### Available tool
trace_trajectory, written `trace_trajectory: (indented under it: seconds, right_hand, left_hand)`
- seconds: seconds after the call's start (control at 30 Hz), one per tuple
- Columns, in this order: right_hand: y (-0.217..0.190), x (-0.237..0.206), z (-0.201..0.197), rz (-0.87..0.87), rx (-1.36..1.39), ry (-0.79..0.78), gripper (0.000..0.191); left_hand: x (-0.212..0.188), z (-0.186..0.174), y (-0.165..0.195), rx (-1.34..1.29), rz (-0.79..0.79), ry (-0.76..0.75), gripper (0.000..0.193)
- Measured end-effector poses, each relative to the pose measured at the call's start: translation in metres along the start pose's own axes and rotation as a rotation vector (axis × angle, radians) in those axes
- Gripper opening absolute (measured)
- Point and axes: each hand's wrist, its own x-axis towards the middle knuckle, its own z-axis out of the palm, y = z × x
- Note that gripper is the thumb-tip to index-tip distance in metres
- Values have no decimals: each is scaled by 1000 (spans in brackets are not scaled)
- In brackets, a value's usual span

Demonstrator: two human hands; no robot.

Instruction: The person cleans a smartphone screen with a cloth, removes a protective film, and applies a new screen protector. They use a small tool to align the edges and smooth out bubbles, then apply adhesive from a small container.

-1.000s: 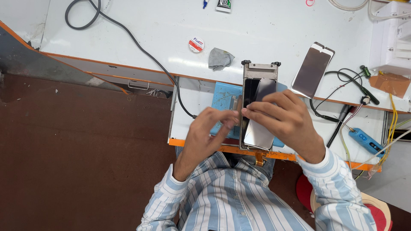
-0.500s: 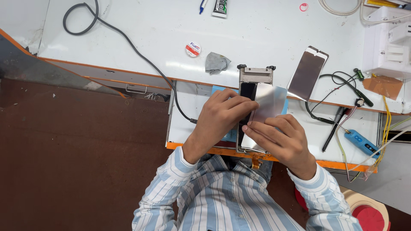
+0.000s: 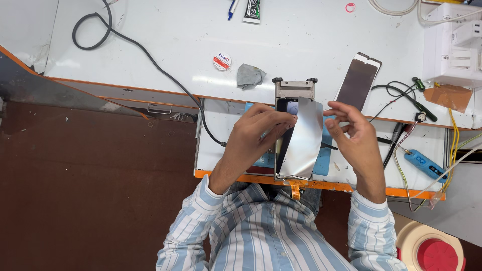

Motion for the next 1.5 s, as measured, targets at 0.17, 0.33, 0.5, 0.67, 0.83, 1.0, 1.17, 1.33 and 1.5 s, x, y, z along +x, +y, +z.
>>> trace_trajectory:
  seconds: [0.17, 0.33, 0.5, 0.67, 0.83, 1.0, 1.17, 1.33, 1.5]
  right_hand:
    - [3, -3, -3, 40, 302, -83, 58]
    - [2, -8, -11, 105, 621, -145, 66]
    - [14, -26, -18, 14, 692, -70, 35]
    - [16, -57, -29, -392, 711, -219, 9]
    - [8, -71, -35, -674, 591, -420, 14]
    - [-2, -89, -34, -757, 568, -421, 13]
    - [-5, -92, -35, -863, 562, -483, 17]
    - [-4, -95, -34, -859, 512, -480, 18]
    - [-5, -98, -32, -834, 516, -464, 19]
  left_hand:
    - [0, 0, 4, -55, 19, -36, 21]
    - [-1, -3, 13, -133, 37, -70, 22]
    - [-2, -8, 19, -166, 21, -82, 22]
    - [-7, -14, 23, -198, -56, -55, 21]
    - [-15, -17, 16, -327, -235, -47, 19]
    - [-33, -16, 8, -658, -261, -84, 11]
    - [-47, -12, -1, -988, -237, -102, 7]
    - [-51, -11, -4, -909, -247, -2, 10]
    - [-46, -22, 11, -559, -271, -59, 18]
